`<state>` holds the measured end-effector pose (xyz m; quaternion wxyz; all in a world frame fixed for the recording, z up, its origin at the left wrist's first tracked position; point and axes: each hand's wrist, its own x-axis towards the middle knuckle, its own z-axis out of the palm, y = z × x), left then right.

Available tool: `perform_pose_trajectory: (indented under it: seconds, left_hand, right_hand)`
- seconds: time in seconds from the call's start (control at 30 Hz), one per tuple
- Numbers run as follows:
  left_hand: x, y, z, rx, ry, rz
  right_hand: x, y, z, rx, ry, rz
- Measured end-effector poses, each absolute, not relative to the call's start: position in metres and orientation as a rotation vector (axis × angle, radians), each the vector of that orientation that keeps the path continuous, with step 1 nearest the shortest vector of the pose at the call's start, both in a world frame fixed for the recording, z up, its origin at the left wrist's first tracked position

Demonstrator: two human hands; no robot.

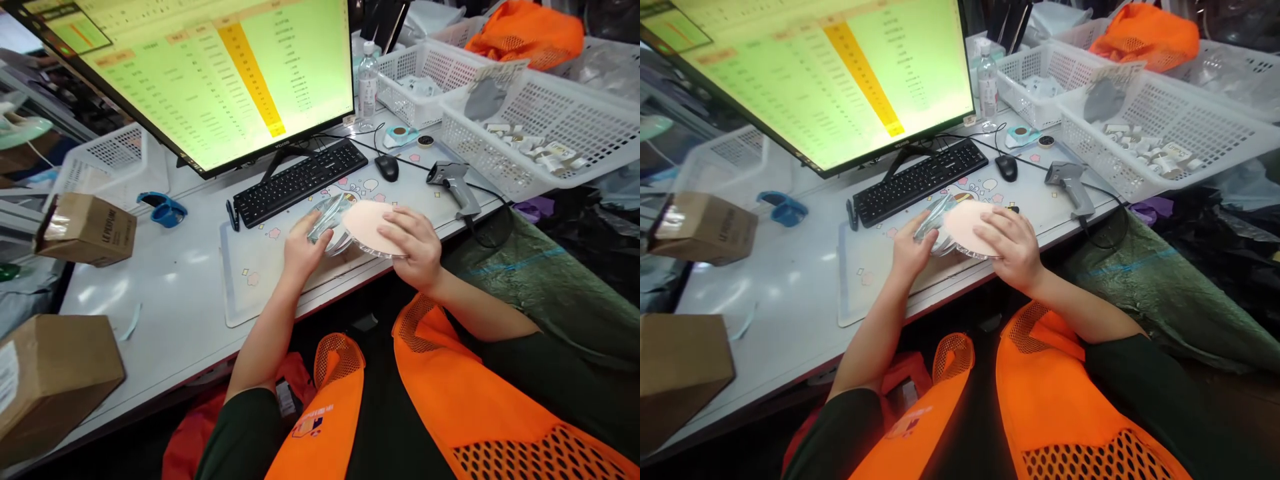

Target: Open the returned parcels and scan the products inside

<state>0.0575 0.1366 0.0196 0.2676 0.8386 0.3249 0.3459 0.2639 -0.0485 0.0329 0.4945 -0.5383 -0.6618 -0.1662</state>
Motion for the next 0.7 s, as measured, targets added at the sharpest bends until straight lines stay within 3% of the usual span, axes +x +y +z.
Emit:
perform_pose_trajectory:
  seconds: [0.3, 0.7]
  left_hand:
    - [0.061, 0.129, 0.017, 2.388, 0.848, 0.968]
    - [0.065, 0.126, 0.006, 2.276, 0.735, 1.12]
  right_hand:
    - [0.25, -0.053, 0.042, -1.5, -1.874, -0.39]
    - [0.249, -0.015, -0.015, -1.274, -1.691, -0.291]
